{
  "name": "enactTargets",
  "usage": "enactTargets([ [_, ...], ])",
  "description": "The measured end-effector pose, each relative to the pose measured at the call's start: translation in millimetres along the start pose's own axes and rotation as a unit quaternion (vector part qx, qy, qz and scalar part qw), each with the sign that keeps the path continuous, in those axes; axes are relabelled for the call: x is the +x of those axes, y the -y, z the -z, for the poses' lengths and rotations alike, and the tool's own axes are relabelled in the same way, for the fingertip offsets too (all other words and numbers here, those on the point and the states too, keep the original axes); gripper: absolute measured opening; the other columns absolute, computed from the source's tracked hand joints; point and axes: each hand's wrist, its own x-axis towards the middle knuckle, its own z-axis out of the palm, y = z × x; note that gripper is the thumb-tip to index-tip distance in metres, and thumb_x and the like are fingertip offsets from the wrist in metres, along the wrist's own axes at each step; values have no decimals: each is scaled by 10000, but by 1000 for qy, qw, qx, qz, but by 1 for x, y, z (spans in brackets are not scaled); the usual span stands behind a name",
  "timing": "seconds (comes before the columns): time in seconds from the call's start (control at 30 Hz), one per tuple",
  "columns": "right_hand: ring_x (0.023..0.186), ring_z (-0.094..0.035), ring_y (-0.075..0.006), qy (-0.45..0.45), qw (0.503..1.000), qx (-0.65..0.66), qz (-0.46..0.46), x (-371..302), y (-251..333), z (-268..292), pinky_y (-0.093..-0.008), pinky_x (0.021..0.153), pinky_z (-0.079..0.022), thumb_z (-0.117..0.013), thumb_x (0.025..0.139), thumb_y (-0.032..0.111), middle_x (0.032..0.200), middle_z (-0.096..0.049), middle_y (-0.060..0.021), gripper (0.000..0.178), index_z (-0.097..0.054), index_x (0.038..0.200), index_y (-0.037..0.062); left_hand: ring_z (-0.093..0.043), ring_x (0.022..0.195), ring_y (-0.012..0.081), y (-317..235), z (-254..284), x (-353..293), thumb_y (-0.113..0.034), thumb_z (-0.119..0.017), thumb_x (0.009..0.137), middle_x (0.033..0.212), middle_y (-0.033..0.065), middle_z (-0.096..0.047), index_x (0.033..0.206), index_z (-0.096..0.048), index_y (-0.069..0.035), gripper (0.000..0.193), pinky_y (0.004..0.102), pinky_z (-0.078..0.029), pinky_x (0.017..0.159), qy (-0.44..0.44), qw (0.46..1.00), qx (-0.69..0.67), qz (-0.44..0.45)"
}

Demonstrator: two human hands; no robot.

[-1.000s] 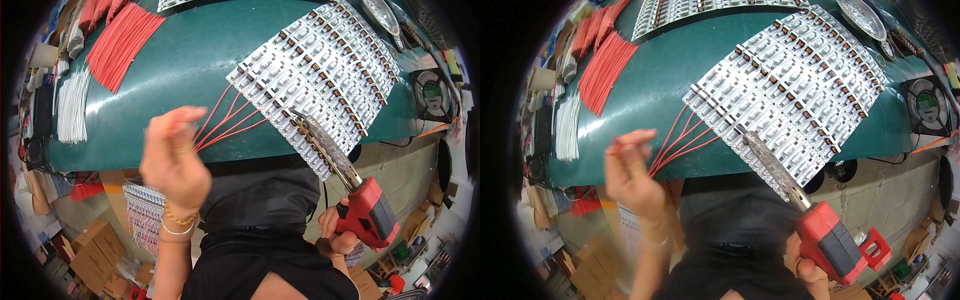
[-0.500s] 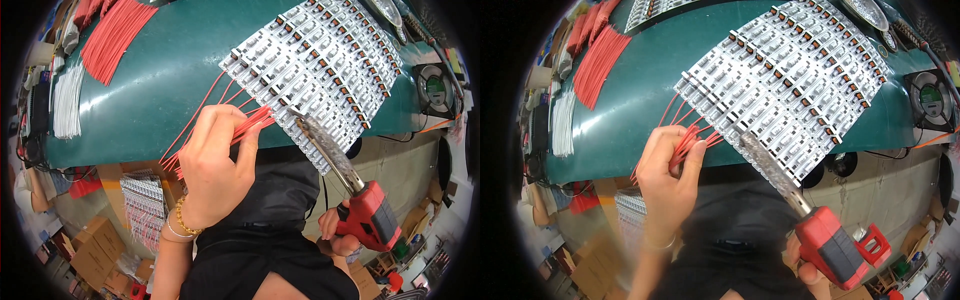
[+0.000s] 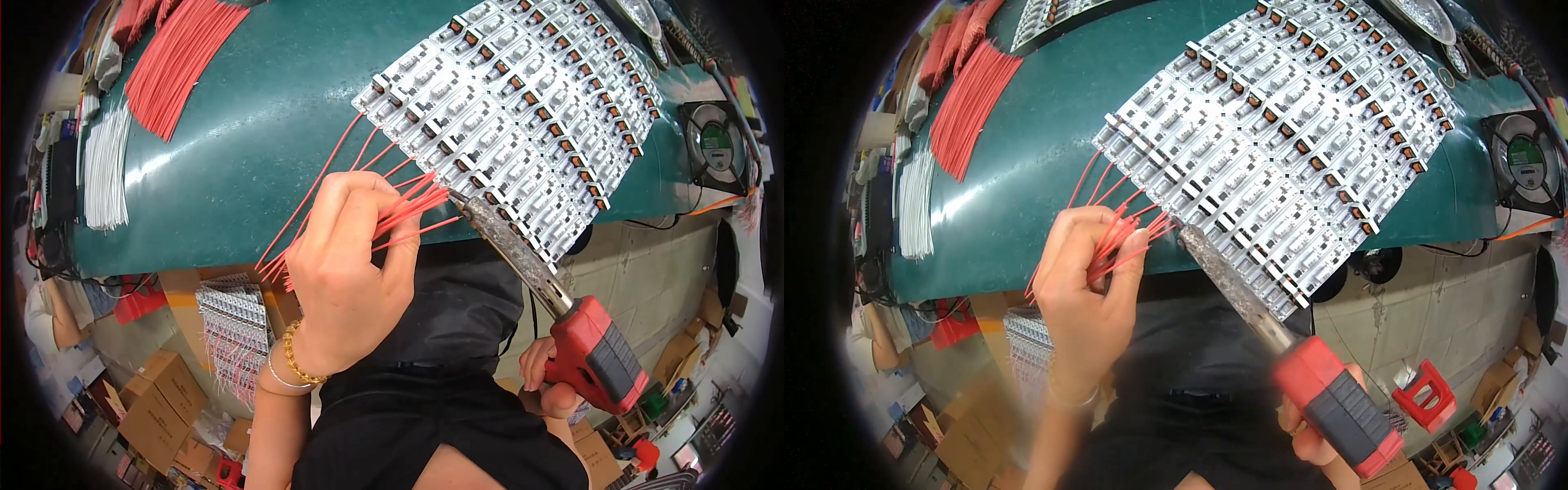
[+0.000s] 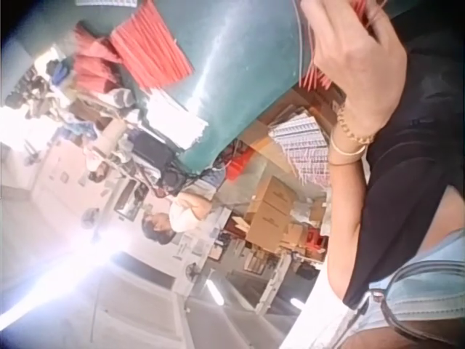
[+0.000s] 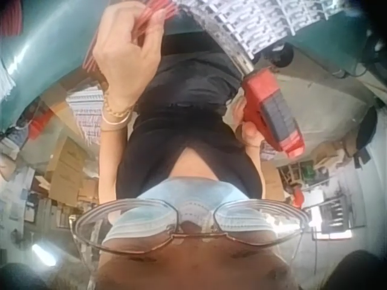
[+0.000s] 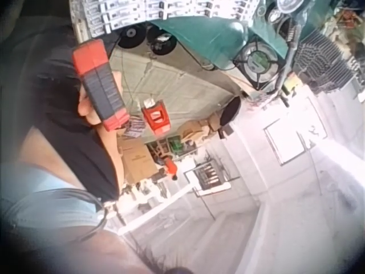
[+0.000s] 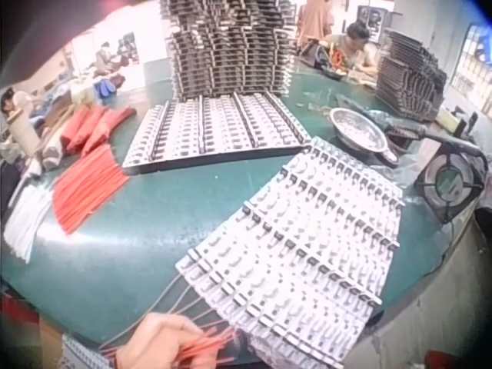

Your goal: The person places a circuit board panel on the table and solders red and white wires to it using a soldering iron.

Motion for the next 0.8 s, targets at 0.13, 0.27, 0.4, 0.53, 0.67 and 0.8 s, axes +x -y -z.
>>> enactTargets([
  [0.13, 460, -465, -120, 74, 992, -96, 30, 0, -4, 6, -247, 456, -365, -608, 727, 624, 548, -482, 3, 650, -439, 905, 22, -563, 604, 210, 1, -3, -1, 23, -665, 678, 809, 75, -557, 761, -552, -9, 144, 289, -430, 494, 2, 1000, 1, 4],
  [0.27, 430, -437, -103, 43, 997, -29, 48, 4, 4, -9, -243, 463, -372, -556, 760, 637, 481, -421, 37, 844, -354, 1235, -32, -560, 596, 207, 3, -3, -2, 22, -666, 675, 806, 74, -556, 759, -553, -10, 145, 287, -427, 492, -4, 1000, 3, -1],
  [0.4, 424, -429, -100, 63, 995, -31, 64, 4, -4, -4, -242, 459, -367, -548, 768, 632, 481, -421, 35, 847, -343, 1252, -32, -553, 579, 200, 1, -5, -2, 22, -666, 672, 803, 69, -556, 753, -555, -12, 141, 283, -424, 488, -7, 1000, 5, -8],
  [0.53, 422, -429, -100, 73, 996, -25, 52, 4, 0, -9, -243, 454, -370, -547, 764, 636, 484, -419, 36, 856, -341, 1267, -25, -549, 574, 195, 2, -2, -1, 21, -664, 672, 800, 64, -557, 742, -559, -15, 131, 281, -422, 480, -12, 1000, 1, -8],
  [0.67, 407, -430, -101, 41, 996, -27, 69, 2, -4, -6, -247, 453, -385, -551, 750, 648, 482, -417, 34, 865, -354, 1266, -19, -552, 576, 190, 2, -5, -3, 17, -664, 671, 801, 65, -551, 741, -572, -17, 121, 280, -420, 475, -29, 999, -9, -18],
  [0.8, 395, -427, -101, 41, 997, -16, 68, 1, 1, -11, -245, 445, -386, -547, 751, 651, 476, -414, 32, 869, -352, 1266, -21, -544, 581, 185, -1, 3, -4, 28, -670, 683, 802, 73, -533, 754, -587, -8, 115, 278, -421, 480, -8, 998, -61, -1],
])
